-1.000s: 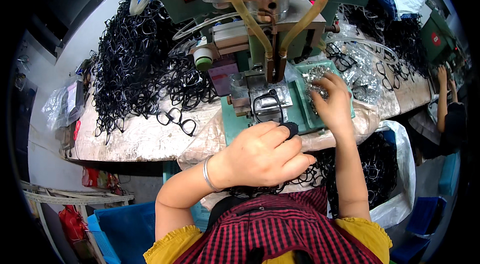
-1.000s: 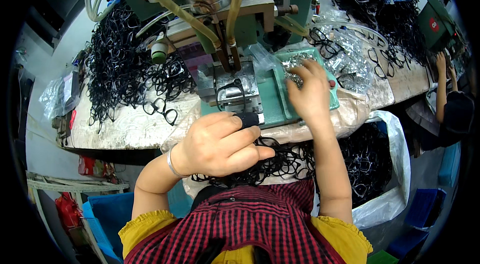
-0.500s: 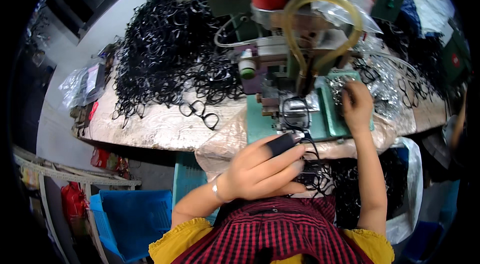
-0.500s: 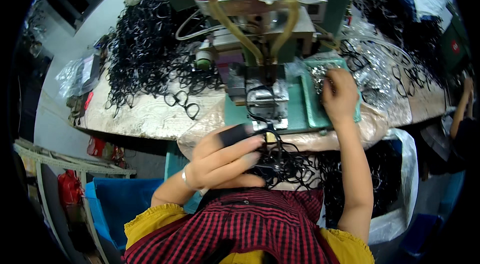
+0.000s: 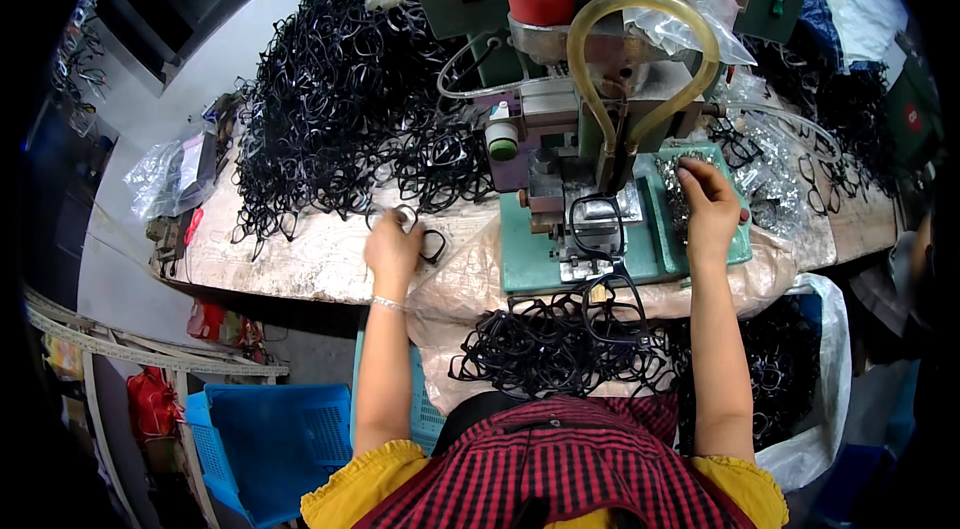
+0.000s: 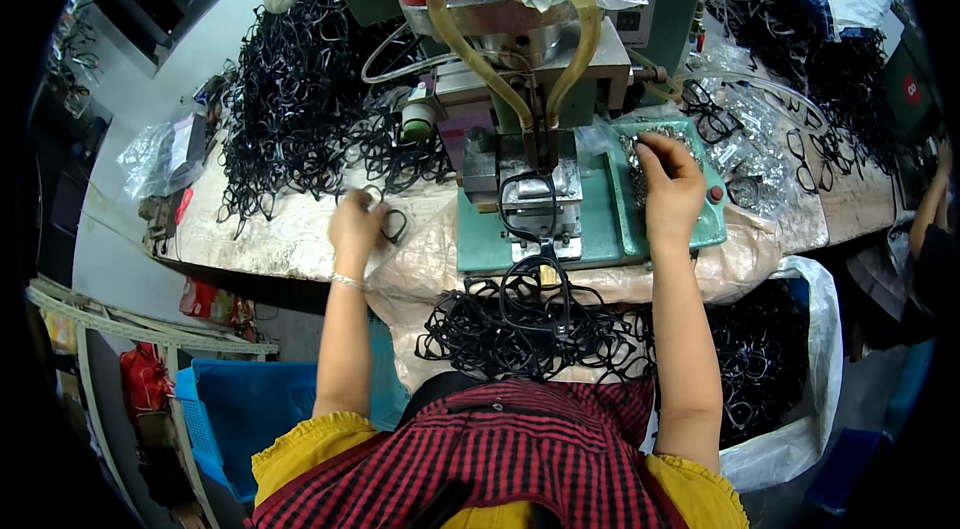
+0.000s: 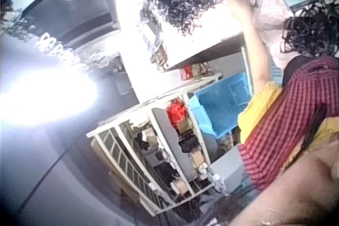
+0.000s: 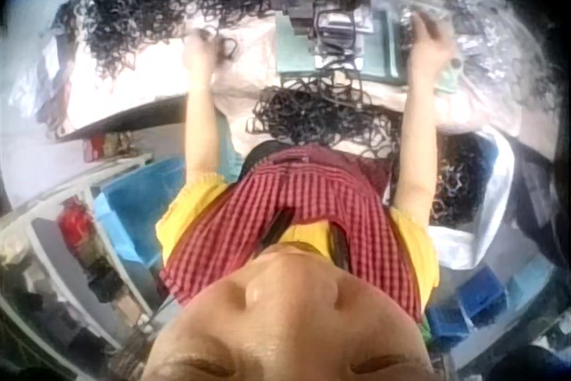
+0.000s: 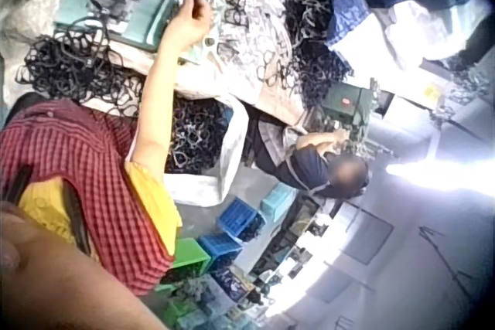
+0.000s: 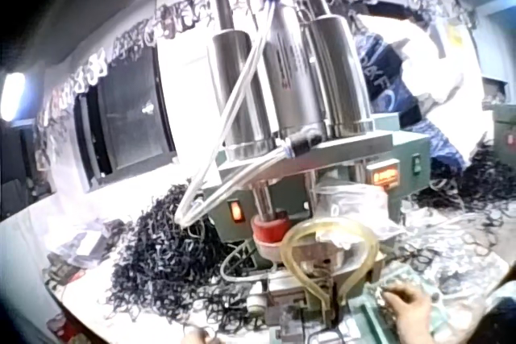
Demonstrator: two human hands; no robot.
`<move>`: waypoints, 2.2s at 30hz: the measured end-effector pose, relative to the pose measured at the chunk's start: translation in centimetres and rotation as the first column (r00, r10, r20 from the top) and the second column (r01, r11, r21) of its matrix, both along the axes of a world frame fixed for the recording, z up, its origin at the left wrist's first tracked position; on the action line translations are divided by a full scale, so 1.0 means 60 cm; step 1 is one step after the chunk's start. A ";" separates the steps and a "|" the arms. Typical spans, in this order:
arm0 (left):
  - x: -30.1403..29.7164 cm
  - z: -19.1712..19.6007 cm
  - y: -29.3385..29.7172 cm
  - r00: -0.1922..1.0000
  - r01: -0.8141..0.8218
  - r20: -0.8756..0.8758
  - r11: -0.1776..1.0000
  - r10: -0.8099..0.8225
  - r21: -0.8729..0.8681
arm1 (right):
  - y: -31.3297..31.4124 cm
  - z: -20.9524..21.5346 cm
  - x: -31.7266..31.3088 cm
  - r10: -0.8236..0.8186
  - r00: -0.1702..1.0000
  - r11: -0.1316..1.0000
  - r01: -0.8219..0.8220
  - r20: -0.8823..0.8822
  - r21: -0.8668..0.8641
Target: The person repeatedly picks up black eyeglass frames and small metal parts from a table, places them into a green machine, and removes the assembled glasses. The person continues this cycle throughout the clip, accumulating finished glasses on the table.
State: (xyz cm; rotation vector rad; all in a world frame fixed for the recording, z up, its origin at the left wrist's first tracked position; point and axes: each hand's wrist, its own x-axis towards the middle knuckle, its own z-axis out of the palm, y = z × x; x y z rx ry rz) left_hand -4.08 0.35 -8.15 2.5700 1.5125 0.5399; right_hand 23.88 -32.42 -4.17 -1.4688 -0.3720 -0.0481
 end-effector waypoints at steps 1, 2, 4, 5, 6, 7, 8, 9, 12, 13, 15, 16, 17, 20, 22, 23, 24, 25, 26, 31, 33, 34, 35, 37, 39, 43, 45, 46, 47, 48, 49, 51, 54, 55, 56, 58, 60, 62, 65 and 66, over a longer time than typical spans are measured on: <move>0.005 -0.039 0.008 0.994 -0.004 0.107 0.998 0.011 -0.067 | -0.015 0.004 -0.009 -0.054 0.998 0.993 0.058 0.042 -0.101; 0.003 -0.037 0.004 0.992 0.005 0.129 0.992 0.012 -0.129 | -0.036 0.009 -0.020 -0.106 0.991 0.974 0.121 0.088 -0.191; -0.018 -0.041 -0.005 0.967 0.078 0.255 0.977 -0.025 -0.198 | -0.078 -0.002 -0.038 -0.160 0.969 0.939 0.208 0.188 -0.274; -0.032 -0.038 -0.003 0.942 0.175 0.331 0.919 -0.053 -0.352 | -0.110 -0.013 -0.045 -0.180 0.909 0.884 0.317 0.375 -0.344; -0.050 -0.020 -0.008 0.908 0.219 0.418 0.833 0.016 -0.507 | -0.137 -0.012 -0.057 -0.202 0.924 0.878 0.317 0.325 -0.357; -0.067 0.005 -0.013 0.868 0.280 0.488 0.720 0.093 -0.635 | -0.178 -0.042 -0.049 -0.206 0.901 0.879 0.342 0.382 -0.331; -0.078 0.024 -0.014 0.806 0.340 0.576 0.686 0.140 -0.643 | -0.203 -0.043 -0.059 -0.246 0.920 0.880 0.345 0.306 -0.328; -0.086 0.038 -0.012 0.736 0.401 0.650 0.651 0.189 -0.644 | -0.220 -0.038 -0.069 -0.290 0.931 0.878 0.352 0.224 -0.325; -0.078 0.059 0.008 0.850 0.303 0.516 0.700 0.109 -0.647 | -0.209 -0.028 -0.084 -0.233 0.956 0.918 0.277 0.180 -0.283; -0.069 0.061 0.010 0.909 0.240 0.412 0.724 0.067 -0.647 | -0.181 -0.004 -0.095 -0.152 0.973 0.940 0.197 0.175 -0.278; -0.065 0.014 0.025 0.961 0.193 0.259 0.913 -0.102 -0.359 | -0.109 0.059 -0.116 0.035 0.978 0.978 0.008 0.204 -0.209; -0.044 0.033 -0.001 0.967 0.174 0.232 0.931 -0.101 -0.321 | -0.076 0.086 -0.119 0.111 0.969 0.977 -0.066 0.220 -0.201; -0.049 0.005 0.009 0.976 0.169 0.193 0.914 -0.103 -0.369 | -0.042 0.112 -0.120 0.202 0.951 0.968 -0.157 0.235 -0.195; -0.011 -0.033 0.036 0.970 0.201 0.208 0.899 -0.126 -0.390 | 0.039 0.126 -0.108 0.269 0.947 0.962 -0.271 0.177 -0.015; -0.004 -0.032 0.034 0.945 0.208 0.293 0.956 -0.142 -0.208 | 0.053 0.118 -0.107 0.257 0.959 0.963 -0.265 0.123 0.054; 0.003 -0.030 0.035 0.930 0.204 0.334 0.972 -0.156 -0.115 | 0.055 0.125 -0.105 0.237 0.965 0.966 -0.246 0.111 0.079; -0.011 -0.035 0.034 0.879 0.185 0.465 0.973 -0.102 -0.137 | 0.055 0.116 -0.114 0.232 0.970 0.966 -0.238 0.072 0.100; -0.019 -0.036 0.037 0.807 0.217 0.575 0.973 -0.137 -0.073 | 0.056 0.110 -0.124 0.225 0.974 0.966 -0.228 0.033 0.120; -0.023 -0.039 0.037 0.614 0.293 0.787 0.909 0.059 -0.297 | 0.059 0.113 -0.127 0.251 0.968 0.955 -0.249 0.008 0.161; 0.021 0.067 -0.046 0.005 0.735 0.867 0.586 0.498 -0.341 | 0.061 0.131 -0.134 0.352 0.934 0.915 -0.329 -0.062 0.235; 0.024 0.093 -0.076 -0.102 0.788 0.877 0.576 0.470 -0.217 | 0.068 0.145 -0.145 0.403 0.912 0.883 -0.365 -0.078 0.295; 0.024 0.118 -0.098 -0.164 0.818 0.900 0.565 0.405 -0.105 | 0.070 0.145 -0.146 0.397 0.914 0.882 -0.355 -0.083 0.311; 0.024 0.143 -0.122 -0.232 0.836 0.911 0.549 0.342 0.007 | 0.067 0.148 -0.157 0.392 0.915 0.889 -0.349 -0.099 0.298; 0.029 0.182 -0.176 -0.271 0.763 0.960 0.625 0.077 0.165 | 0.053 0.173 -0.176 0.379 0.919 0.901 -0.339 -0.108 0.271; 0.050 0.207 -0.217 -0.104 0.795 0.866 0.482 -0.489 0.367 | 0.035 0.174 -0.171 0.349 0.937 0.932 -0.349 0.014 0.103; 0.102 0.227 -0.256 -0.024 0.896 0.363 0.141 -0.932 0.421 | 0.013 0.126 -0.088 0.195 0.889 0.906 -0.002 0.415 -0.422; 0.118 0.224 -0.266 -0.022 0.888 0.272 0.105 -0.962 0.447 | -0.024 0.060 -0.036 0.120 0.852 0.650 0.320 0.509 -0.689; 0.122 0.222 -0.266 -0.032 0.884 0.281 0.104 -0.959 0.456 | -0.043 0.038 -0.025 0.081 0.853 0.558 0.389 0.515 -0.733; 0.125 0.220 -0.266 -0.041 0.880 0.293 0.104 -0.955 0.463 | -0.062 0.017 -0.017 0.025 0.860 0.575 0.405 0.510 -0.711; 0.127 0.220 -0.264 -0.045 0.885 0.287 0.094 -0.957 0.455 | -0.078 -0.008 -0.005 0.016 0.847 0.605 0.415 0.531 -0.679; 0.128 0.222 -0.262 -0.043 0.892 0.284 0.091 -0.958 0.442 | -0.080 -0.014 0.003 0.002 0.829 0.642 0.428 0.559 -0.637; 0.127 0.228 -0.259 -0.037 0.903 0.276 0.086 -0.961 0.422 | -0.071 -0.011 0.001 -0.018 0.813 0.670 0.442 0.582 -0.597; 0.117 0.227 -0.258 -0.025 0.902 0.280 0.099 -0.960 0.420 | -0.034 0.009 -0.001 -0.006 0.780 0.754 0.415 0.626 -0.509; 0.108 0.224 -0.258 -0.004 0.900 0.282 0.119 -0.959 0.420 | -0.025 0.009 -0.002 -0.002 0.806 0.750 0.392 0.592 -0.532; 0.098 0.219 -0.264 0.021 0.898 0.296 0.148 -0.955 0.414 | -0.024 0.007 -0.002 0.007 0.831 0.747 0.366 0.557 -0.555; 0.082 0.189 -0.273 0.075 0.848 0.385 0.262 -0.920 0.461 | -0.032 -0.011 0.004 -0.004 0.863 0.761 0.330 0.505 -0.559; 0.056 0.154 -0.259 0.246 0.691 0.465 0.490 -0.851 0.532 | -0.068 -0.041 0.008 -0.073 0.870 0.799 0.344 0.489 -0.494; 0.072 0.128 -0.226 0.431 0.401 0.780 0.871 -0.454 0.286 | -0.072 -0.039 -0.004 -0.100 0.906 0.862 0.285 0.410 -0.419; 0.153 0.123 -0.131 0.475 0.235 0.844 0.960 -0.249 0.151 | -0.043 -0.005 -0.017 -0.024 0.964 0.934 0.116 0.266 -0.338; 0.179 0.125 -0.104 0.500 0.247 0.804 0.943 -0.322 0.224 | -0.033 0.000 -0.014 -0.007 0.968 0.947 0.086 0.250 -0.308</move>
